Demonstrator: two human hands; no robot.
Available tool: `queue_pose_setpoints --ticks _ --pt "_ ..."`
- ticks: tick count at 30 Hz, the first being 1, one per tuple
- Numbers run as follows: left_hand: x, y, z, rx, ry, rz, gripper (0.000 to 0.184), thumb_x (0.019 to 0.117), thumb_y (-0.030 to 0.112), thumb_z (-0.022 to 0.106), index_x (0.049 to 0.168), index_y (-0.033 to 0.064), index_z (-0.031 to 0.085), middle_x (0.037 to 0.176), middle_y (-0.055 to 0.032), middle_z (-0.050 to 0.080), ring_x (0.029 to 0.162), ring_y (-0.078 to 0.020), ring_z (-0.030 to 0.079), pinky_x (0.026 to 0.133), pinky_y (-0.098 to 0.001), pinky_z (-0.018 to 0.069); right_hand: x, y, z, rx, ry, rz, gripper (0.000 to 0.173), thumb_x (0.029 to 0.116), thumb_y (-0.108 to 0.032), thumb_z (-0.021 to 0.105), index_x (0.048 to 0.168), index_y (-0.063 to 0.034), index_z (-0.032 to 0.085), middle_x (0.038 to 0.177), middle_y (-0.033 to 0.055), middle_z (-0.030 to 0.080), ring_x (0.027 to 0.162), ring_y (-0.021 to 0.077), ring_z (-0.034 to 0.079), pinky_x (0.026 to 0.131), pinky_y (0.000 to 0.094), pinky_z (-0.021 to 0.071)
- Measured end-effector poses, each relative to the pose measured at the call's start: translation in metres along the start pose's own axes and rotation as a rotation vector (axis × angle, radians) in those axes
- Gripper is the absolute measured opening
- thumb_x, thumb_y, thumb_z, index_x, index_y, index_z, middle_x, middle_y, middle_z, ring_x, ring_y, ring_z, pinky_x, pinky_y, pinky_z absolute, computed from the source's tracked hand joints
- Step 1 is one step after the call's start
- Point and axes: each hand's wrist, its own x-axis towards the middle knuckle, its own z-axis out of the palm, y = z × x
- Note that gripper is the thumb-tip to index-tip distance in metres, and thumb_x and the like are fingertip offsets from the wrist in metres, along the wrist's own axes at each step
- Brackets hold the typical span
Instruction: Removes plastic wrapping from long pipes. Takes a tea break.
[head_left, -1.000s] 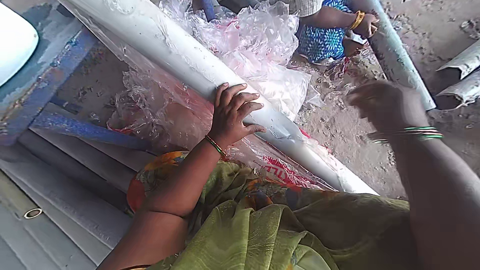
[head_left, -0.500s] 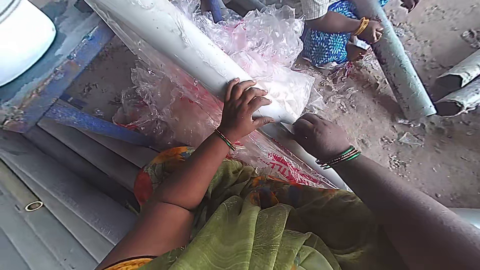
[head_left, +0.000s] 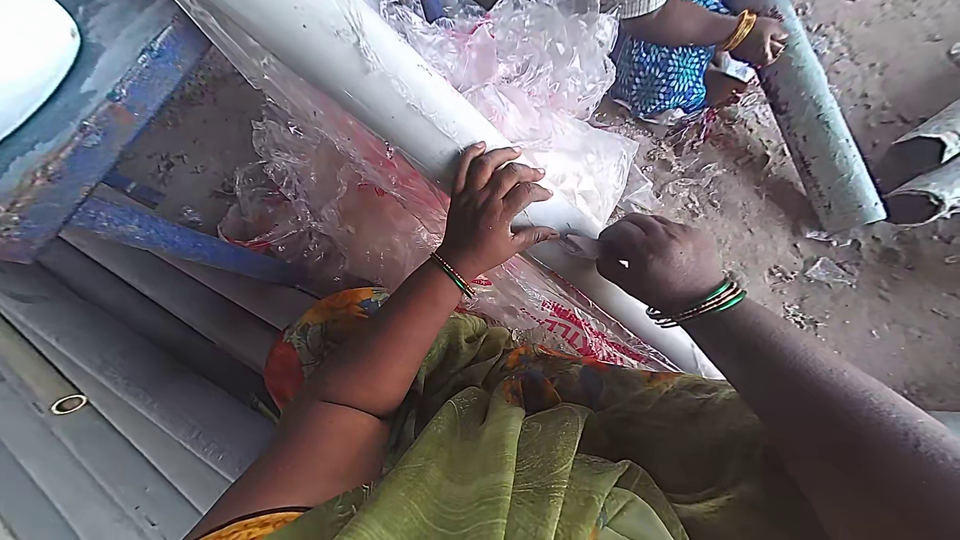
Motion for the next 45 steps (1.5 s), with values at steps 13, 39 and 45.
queue_pose_setpoints --ticks 13,39,45 --pt "-0.001 0.001 0.001 -0.015 -0.003 -0.013 0.042 0.0872 0.055 0.071 0.102 0.0162 0.078 0.117 -0.0067 0.075 0.128 -0.0343 0.059 0.118 -0.0571 0.0265 0.008 0.009 -0.025 0.312 -0.217 0.372 0.035 0.0922 -0.028 0.074 0.103 0.0052 0.068 0.092 0.0229 0.067 0.077 0.038 0.064 0.068 0.0609 0.0483" --pt "0.007 -0.001 0.006 0.038 -0.02 0.001 0.054 0.0831 0.065 0.069 0.103 0.0159 0.079 0.117 -0.0055 0.075 0.126 -0.0335 0.061 0.117 -0.0557 0.0301 0.036 0.023 -0.015 0.146 -0.337 0.608 0.039 0.1024 -0.032 0.062 0.105 0.0069 0.066 0.105 0.0298 0.067 0.1 0.0494 0.066 0.08 0.0694 0.0464" --pt "0.003 0.0 0.005 0.038 -0.019 -0.004 0.049 0.0815 0.061 0.073 0.103 0.0179 0.079 0.117 -0.005 0.075 0.127 -0.033 0.06 0.118 -0.0554 0.0287 0.031 0.029 -0.024 0.643 -0.247 0.896 0.029 0.1076 -0.026 0.052 0.112 -0.0004 0.065 0.088 0.006 0.065 0.066 0.0097 0.053 0.061 0.0311 0.0443"
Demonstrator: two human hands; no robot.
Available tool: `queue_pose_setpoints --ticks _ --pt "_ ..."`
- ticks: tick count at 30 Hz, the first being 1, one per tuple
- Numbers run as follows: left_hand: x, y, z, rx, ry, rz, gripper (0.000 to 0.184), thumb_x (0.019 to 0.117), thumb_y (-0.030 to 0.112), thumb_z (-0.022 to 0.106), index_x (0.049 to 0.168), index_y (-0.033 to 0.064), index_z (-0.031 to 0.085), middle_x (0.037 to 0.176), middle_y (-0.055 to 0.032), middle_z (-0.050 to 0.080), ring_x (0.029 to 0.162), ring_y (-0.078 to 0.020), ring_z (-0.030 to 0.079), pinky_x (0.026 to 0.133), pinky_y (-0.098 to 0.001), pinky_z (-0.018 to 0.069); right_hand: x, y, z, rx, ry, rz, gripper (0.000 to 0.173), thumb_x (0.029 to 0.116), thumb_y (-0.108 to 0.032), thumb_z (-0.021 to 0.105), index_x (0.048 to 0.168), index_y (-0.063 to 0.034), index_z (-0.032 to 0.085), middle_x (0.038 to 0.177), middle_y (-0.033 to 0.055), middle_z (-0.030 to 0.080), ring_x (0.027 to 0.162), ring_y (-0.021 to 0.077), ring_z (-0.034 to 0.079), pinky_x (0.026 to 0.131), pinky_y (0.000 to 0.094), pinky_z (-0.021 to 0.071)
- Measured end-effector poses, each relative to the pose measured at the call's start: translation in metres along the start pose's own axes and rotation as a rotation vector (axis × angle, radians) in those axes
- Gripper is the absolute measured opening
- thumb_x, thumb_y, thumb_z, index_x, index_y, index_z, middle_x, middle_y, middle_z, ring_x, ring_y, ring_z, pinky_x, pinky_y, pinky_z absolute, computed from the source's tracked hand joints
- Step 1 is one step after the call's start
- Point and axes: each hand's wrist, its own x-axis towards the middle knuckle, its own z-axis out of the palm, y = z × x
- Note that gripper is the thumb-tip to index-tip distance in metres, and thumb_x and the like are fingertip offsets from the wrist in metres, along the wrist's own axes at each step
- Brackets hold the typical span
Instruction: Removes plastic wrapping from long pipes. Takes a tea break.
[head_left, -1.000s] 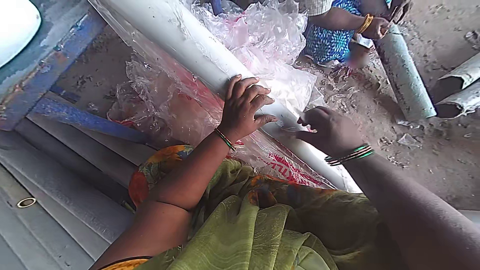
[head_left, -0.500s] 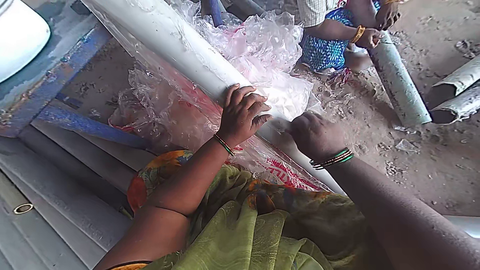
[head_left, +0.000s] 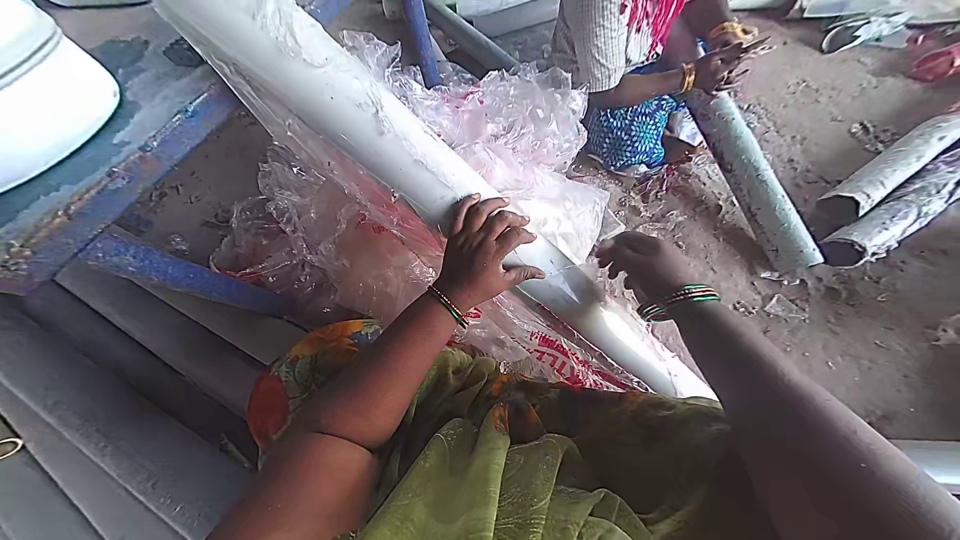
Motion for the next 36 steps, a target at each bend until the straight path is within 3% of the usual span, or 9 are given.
queue_pose_setpoints --ticks 3,5,7,9,11,15,25,32,36 --pt "-0.007 0.001 0.0 -0.011 0.033 0.001 0.046 0.0827 0.06 0.072 0.102 0.0188 0.079 0.117 -0.0056 0.074 0.126 -0.0337 0.06 0.118 -0.0555 0.0278 -0.004 0.006 -0.015 0.104 0.153 -0.027 0.034 0.1097 -0.034 0.045 0.113 -0.0052 0.063 0.088 -0.0014 0.065 0.06 0.0003 0.053 0.053 0.0198 0.0426" --pt "-0.009 0.001 0.001 -0.01 0.039 0.01 0.046 0.085 0.061 0.069 0.103 0.0189 0.079 0.117 -0.0065 0.074 0.127 -0.0345 0.06 0.118 -0.056 0.0281 -0.007 0.012 -0.024 -0.08 0.122 -0.126 0.031 0.1064 -0.028 0.053 0.116 0.0002 0.064 0.093 0.0087 0.067 0.067 0.0122 0.057 0.061 0.0338 0.0483" --pt "-0.009 0.0 0.001 0.004 0.036 0.023 0.048 0.0878 0.062 0.065 0.104 0.0196 0.079 0.117 -0.0079 0.074 0.126 -0.0362 0.06 0.117 -0.0572 0.0296 -0.017 0.005 -0.019 -0.253 -0.011 -0.158 0.032 0.1014 -0.023 0.064 0.119 0.0036 0.067 0.102 0.023 0.069 0.085 0.034 0.065 0.081 0.0568 0.0504" --pt "-0.007 0.003 -0.001 0.007 0.01 0.021 0.046 0.0877 0.06 0.065 0.105 0.02 0.08 0.117 -0.0096 0.074 0.127 -0.0383 0.059 0.117 -0.0603 0.0291 -0.02 -0.001 -0.009 -0.362 -0.122 -0.186 0.042 0.0956 -0.032 0.072 0.12 0.0022 0.068 0.108 0.025 0.069 0.097 0.0396 0.065 0.088 0.0624 0.0471" --pt "-0.004 0.009 -0.006 -0.005 -0.051 0.005 0.046 0.0864 0.059 0.067 0.107 0.0204 0.081 0.12 -0.011 0.073 0.128 -0.04 0.059 0.116 -0.0663 0.0274 -0.019 -0.002 -0.004 -0.4 -0.234 -0.186 0.052 0.096 -0.039 0.071 0.128 0.0019 0.064 0.118 0.0259 0.067 0.108 0.0404 0.064 0.097 0.0619 0.0449" --pt "0.006 0.025 -0.014 -0.083 -0.225 0.029 0.039 0.0862 0.045 0.075 0.113 0.0176 0.079 0.127 -0.0111 0.071 0.132 -0.0394 0.057 0.115 -0.0729 0.0223 -0.016 0.001 -0.001 -0.424 -0.312 -0.171 0.058 0.0958 -0.043 0.07 0.128 0.0037 0.06 0.118 0.0267 0.064 0.109 0.0402 0.062 0.097 0.0604 0.0445" --pt "0.023 0.03 -0.016 -0.195 -0.342 0.157 0.018 0.0901 0.024 0.074 0.097 0.0076 0.079 0.114 -0.011 0.075 0.117 -0.0337 0.068 0.109 -0.0583 0.0427 -0.021 0.005 0.0 -0.38 -0.312 -0.166 0.063 0.0927 -0.042 0.074 0.135 0.0014 0.058 0.13 0.0255 0.061 0.12 0.0389 0.059 0.104 0.0579 0.0431" --pt "0.035 0.051 -0.028 -0.132 -0.542 -0.062 0.02 0.0954 0.018 0.069 0.104 0.0017 0.076 0.121 -0.0151 0.073 0.126 -0.034 0.062 0.116 -0.0538 0.0344 -0.02 0.01 0.004 -0.376 -0.295 -0.158 0.068 0.0915 -0.042 0.075 0.14 -0.0002 0.054 0.137 0.0263 0.056 0.125 0.0398 0.056 0.106 0.0581 0.0422" --pt "0.029 0.052 -0.02 -0.045 -0.473 0.014 0.022 0.0978 0.018 0.066 0.106 0.0005 0.075 0.118 -0.0168 0.073 0.121 -0.035 0.066 0.114 -0.055 0.0388 -0.017 0.021 0.01 -0.395 -0.299 -0.109 0.075 0.0902 -0.048 0.075 0.142 0.0003 0.053 0.134 0.0272 0.06 0.128 0.0425 0.055 0.108 0.0599 0.0394"
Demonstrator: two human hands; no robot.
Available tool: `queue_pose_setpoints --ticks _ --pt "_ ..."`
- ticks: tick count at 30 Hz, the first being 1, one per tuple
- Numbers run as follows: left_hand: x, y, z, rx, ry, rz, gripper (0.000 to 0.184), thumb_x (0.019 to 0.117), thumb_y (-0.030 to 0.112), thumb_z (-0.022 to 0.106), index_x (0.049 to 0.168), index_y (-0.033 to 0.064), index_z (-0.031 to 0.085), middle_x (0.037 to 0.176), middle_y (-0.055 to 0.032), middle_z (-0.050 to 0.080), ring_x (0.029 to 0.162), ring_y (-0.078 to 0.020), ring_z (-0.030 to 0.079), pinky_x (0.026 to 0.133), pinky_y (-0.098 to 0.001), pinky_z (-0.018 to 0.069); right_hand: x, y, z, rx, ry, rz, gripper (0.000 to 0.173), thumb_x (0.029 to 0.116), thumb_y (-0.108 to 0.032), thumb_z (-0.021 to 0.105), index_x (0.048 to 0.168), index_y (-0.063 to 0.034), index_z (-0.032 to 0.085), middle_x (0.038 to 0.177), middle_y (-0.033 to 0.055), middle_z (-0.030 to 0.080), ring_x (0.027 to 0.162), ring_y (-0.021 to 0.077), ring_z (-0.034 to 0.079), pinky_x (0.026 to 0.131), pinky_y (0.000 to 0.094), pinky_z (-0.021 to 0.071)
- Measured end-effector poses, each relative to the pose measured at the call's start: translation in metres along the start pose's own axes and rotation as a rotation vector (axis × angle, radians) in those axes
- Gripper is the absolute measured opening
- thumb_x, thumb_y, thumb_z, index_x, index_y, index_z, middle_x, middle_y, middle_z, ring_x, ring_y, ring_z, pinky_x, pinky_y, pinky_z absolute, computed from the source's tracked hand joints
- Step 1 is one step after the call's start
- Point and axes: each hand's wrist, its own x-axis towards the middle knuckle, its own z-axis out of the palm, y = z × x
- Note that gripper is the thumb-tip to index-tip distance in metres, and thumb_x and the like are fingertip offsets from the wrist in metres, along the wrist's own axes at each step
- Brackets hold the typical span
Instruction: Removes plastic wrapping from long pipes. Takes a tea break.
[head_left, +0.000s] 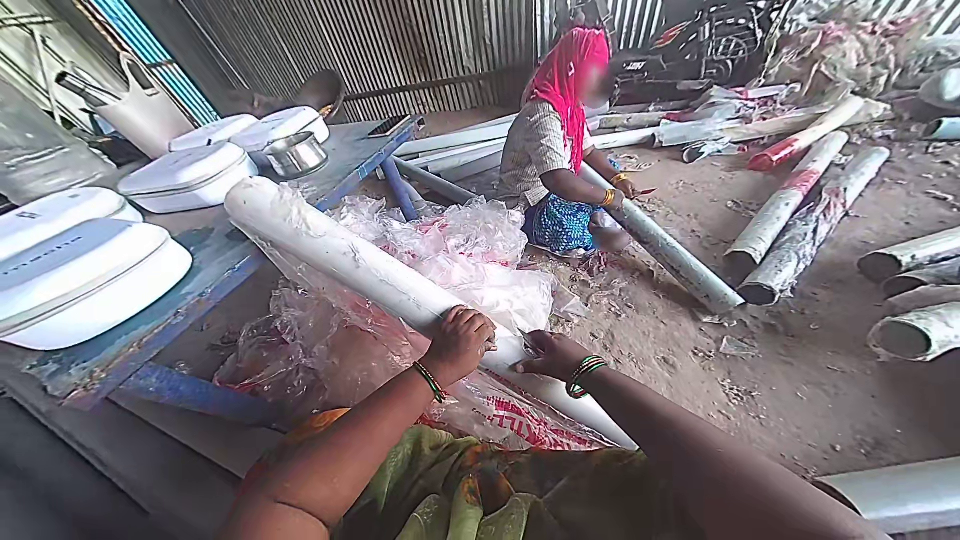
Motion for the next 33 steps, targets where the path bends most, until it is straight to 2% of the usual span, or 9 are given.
queue_pose_setpoints --ticks 5,7,9,12,15,20,26,30,33 --pt "0.003 -0.002 0.006 0.03 0.092 -0.076 0.023 0.101 0.014 0.06 0.106 -0.0039 0.073 0.114 -0.0229 0.072 0.114 -0.0402 0.068 0.107 -0.0554 0.0463 -0.004 -0.003 -0.001 0.004 -0.009 0.021 0.073 0.0896 -0.049 0.076 0.139 0.0014 0.055 0.127 0.0273 0.063 0.121 0.0417 0.059 0.104 0.0605 0.0421" --pt "0.008 -0.011 0.008 0.008 0.186 -0.066 0.021 0.1 0.013 0.061 0.103 -0.0039 0.073 0.107 -0.0232 0.073 0.104 -0.0407 0.071 0.095 -0.056 0.0533 -0.005 -0.007 0.002 0.027 0.003 0.024 0.069 0.0883 -0.046 0.078 0.135 0.0005 0.058 0.123 0.0257 0.064 0.116 0.0396 0.061 0.102 0.06 0.0435" --pt "0.012 -0.02 0.008 -0.002 0.299 0.038 0.019 0.098 0.012 0.062 0.096 -0.0021 0.075 0.098 -0.0202 0.074 0.093 -0.0385 0.073 0.083 -0.0539 0.058 -0.003 -0.003 0.008 0.056 0.04 0.01 0.065 0.0865 -0.043 0.081 0.131 0.0008 0.061 0.117 0.025 0.066 0.111 0.0395 0.062 0.098 0.0609 0.0453" --pt "0.013 -0.023 0.0 -0.002 0.261 0.135 0.024 0.0985 0.022 0.064 0.093 0.0028 0.077 0.097 -0.0157 0.075 0.097 -0.036 0.072 0.092 -0.0543 0.0539 0.002 0.006 0.014 0.076 0.07 0.003 0.064 0.0856 -0.041 0.083 0.129 0.0008 0.062 0.115 0.0247 0.067 0.109 0.0406 0.063 0.096 0.0629 0.0462" --pt "0.005 -0.019 -0.001 -0.001 0.131 0.154 0.022 0.0918 0.028 0.074 0.098 0.0076 0.079 0.104 -0.0133 0.075 0.108 -0.0355 0.07 0.103 -0.0564 0.0477 0.004 0.009 0.013 0.072 0.08 0.001 0.062 0.0852 -0.041 0.083 0.127 -0.0001 0.064 0.111 0.0241 0.068 0.106 0.0406 0.064 0.094 0.0634 0.0467" --pt "-0.004 -0.015 0.005 -0.004 0.136 0.143 0.018 0.0855 0.02 0.08 0.097 0.006 0.08 0.108 -0.0137 0.075 0.11 -0.0356 0.069 0.103 -0.0568 0.048 0.008 0.011 0.01 0.032 0.049 -0.036 0.066 0.0863 -0.047 0.081 0.128 0.0016 0.062 0.112 0.0264 0.067 0.107 0.0429 0.064 0.094 0.0641 0.0463" --pt "-0.006 -0.006 0.015 0.017 0.181 0.115 0.008 0.0882 0.01 0.073 0.088 0.0035 0.077 0.107 -0.0126 0.075 0.113 -0.0335 0.068 0.103 -0.0529 0.0489 0.01 0.014 0.013 0.027 0.062 -0.031 0.068 0.0843 -0.05 0.081 0.126 0.0004 0.063 0.115 0.0254 0.067 0.109 0.0423 0.063 0.094 0.0645 0.0468" --pt "-0.008 0.006 0.014 0.099 0.153 0.063 0.01 0.0922 0.008 0.07 0.092 -0.0001 0.075 0.116 -0.0156 0.072 0.123 -0.038 0.063 0.106 -0.0538 0.0459 0.01 0.013 0.014 0.01 0.068 -0.038 0.068 0.0843 -0.051 0.081 0.126 0.0003 0.063 0.114 0.0252 0.067 0.11 0.0428 0.063 0.093 0.0649 0.0468" --pt "-0.01 0.007 0.016 0.116 0.14 0.072 0.012 0.094 0.005 0.066 0.092 -0.0023 0.075 0.118 -0.0174 0.072 0.124 -0.039 0.061 0.108 -0.0526 0.0449 0.006 0.009 0.014 -0.005 0.06 -0.024 0.072 0.0843 -0.051 0.081 0.13 0.0002 0.061 0.118 0.0264 0.065 0.113 0.0439 0.062 0.095 0.0651 0.0461"
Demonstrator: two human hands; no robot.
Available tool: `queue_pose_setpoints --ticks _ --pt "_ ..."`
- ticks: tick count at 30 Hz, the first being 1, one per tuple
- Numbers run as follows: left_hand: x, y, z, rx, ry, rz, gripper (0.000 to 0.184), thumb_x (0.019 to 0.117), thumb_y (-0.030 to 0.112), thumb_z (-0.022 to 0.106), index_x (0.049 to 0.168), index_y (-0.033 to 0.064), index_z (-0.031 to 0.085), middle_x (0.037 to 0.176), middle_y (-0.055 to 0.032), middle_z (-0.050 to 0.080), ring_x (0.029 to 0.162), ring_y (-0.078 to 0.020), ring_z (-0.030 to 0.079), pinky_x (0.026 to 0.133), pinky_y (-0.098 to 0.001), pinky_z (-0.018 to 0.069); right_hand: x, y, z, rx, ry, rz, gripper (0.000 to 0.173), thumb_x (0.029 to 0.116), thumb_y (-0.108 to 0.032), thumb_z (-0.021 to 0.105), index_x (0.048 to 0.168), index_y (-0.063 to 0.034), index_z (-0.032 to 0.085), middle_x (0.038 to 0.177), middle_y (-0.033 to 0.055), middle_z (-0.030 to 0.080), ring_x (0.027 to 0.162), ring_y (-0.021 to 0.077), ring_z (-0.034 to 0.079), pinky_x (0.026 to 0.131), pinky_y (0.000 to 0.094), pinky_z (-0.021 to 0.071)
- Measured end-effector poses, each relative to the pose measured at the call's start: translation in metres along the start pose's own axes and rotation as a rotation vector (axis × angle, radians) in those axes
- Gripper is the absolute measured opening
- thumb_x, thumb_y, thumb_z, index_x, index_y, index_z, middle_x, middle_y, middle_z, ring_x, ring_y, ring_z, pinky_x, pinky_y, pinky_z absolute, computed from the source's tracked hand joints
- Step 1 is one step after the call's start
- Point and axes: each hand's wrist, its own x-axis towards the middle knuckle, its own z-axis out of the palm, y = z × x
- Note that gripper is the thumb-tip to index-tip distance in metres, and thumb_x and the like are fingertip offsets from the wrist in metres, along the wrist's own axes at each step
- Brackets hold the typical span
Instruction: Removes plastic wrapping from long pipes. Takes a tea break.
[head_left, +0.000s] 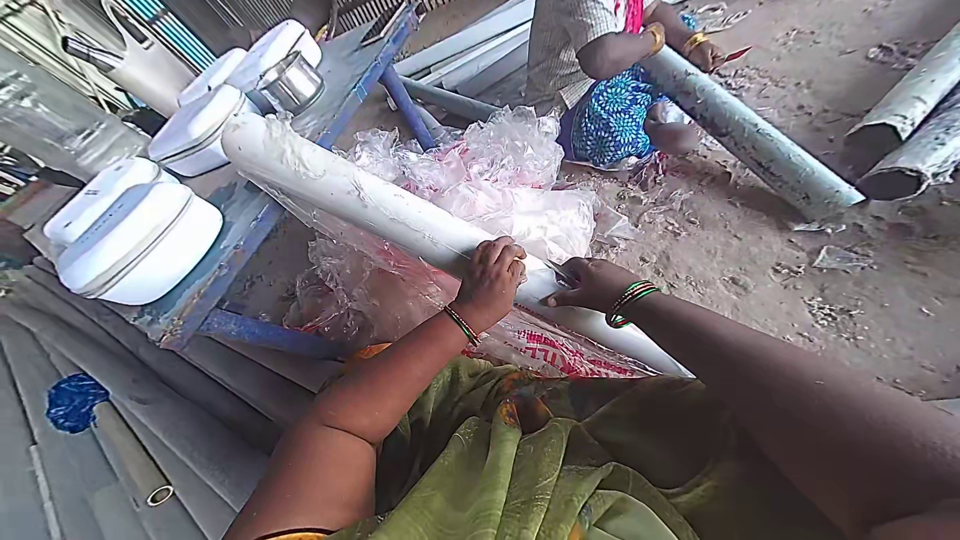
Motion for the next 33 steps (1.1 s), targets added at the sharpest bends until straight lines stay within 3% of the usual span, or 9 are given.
queue_pose_setpoints --ticks 4,7,14,17,21,27,33 --pt "-0.005 -0.005 -0.001 -0.056 -0.014 -0.013 0.012 0.0939 0.011 0.069 0.092 0.0005 0.073 0.118 -0.0175 0.071 0.123 -0.039 0.062 0.107 -0.0543 0.0449 -0.004 -0.004 0.0 -0.025 0.0 0.0 0.073 0.085 -0.051 0.08 0.133 0.0007 0.059 0.121 0.0272 0.064 0.114 0.044 0.061 0.094 0.0639 0.0464" --pt "-0.007 -0.008 -0.005 -0.1 -0.085 -0.027 0.021 0.0898 0.019 0.076 0.101 0.0019 0.074 0.123 -0.0181 0.07 0.128 -0.0401 0.059 0.11 -0.0555 0.0429 -0.004 -0.002 0.001 -0.014 0.007 -0.01 0.073 0.0853 -0.05 0.08 0.133 0.0009 0.059 0.121 0.0277 0.064 0.116 0.0447 0.061 0.096 0.0645 0.0458" --pt "0.0 0.0 -0.014 -0.103 -0.173 -0.14 0.013 0.093 0.012 0.072 0.094 -0.0008 0.075 0.127 -0.0177 0.068 0.132 -0.0386 0.056 0.113 -0.0521 0.0405 -0.005 -0.004 0.0 -0.028 0.007 -0.005 0.074 0.0854 -0.051 0.08 0.133 0.0013 0.059 0.122 0.0277 0.063 0.118 0.0447 0.06 0.097 0.0642 0.0449" --pt "0.001 0.001 -0.011 -0.016 -0.158 -0.11 0.014 0.0949 0.011 0.069 0.095 -0.0022 0.074 0.125 -0.0177 0.069 0.13 -0.0382 0.058 0.114 -0.0546 0.0382 -0.006 -0.005 0.001 -0.032 0.011 0.015 0.072 0.0853 -0.052 0.079 0.131 0.0003 0.06 0.122 0.0271 0.063 0.117 0.0448 0.06 0.094 0.0651 0.0457" --pt "-0.001 -0.009 -0.007 0.019 -0.073 -0.004 0.014 0.0961 0.011 0.066 0.099 -0.0012 0.072 0.115 -0.0194 0.072 0.119 -0.0388 0.065 0.106 -0.0561 0.0456 -0.006 -0.005 0.003 -0.037 0.013 0.02 0.076 0.0842 -0.053 0.08 0.134 -0.0003 0.058 0.126 0.0282 0.061 0.116 0.0456 0.06 0.094 0.0654 0.0465" --pt "-0.009 -0.018 -0.014 0.006 -0.078 0.053 0.02 0.0908 0.022 0.075 0.103 0.0061 0.076 0.117 -0.0142 0.073 0.12 -0.036 0.065 0.107 -0.056 0.0455 -0.007 -0.006 0.004 -0.059 0.007 0.02 0.078 0.0835 -0.055 0.08 0.135 -0.001 0.058 0.128 0.0279 0.06 0.115 0.0457 0.06 0.093 0.0655 0.0465" --pt "-0.011 -0.015 -0.016 -0.014 -0.082 0.034 0.013 0.0919 0.016 0.072 0.093 0.0036 0.076 0.119 -0.0143 0.072 0.123 -0.0356 0.064 0.108 -0.0547 0.044 -0.007 -0.005 0.004 -0.045 0.018 0.012 0.078 0.0836 -0.053 0.08 0.135 0.0002 0.058 0.129 0.0281 0.06 0.116 0.0458 0.06 0.093 0.0661 0.0462"
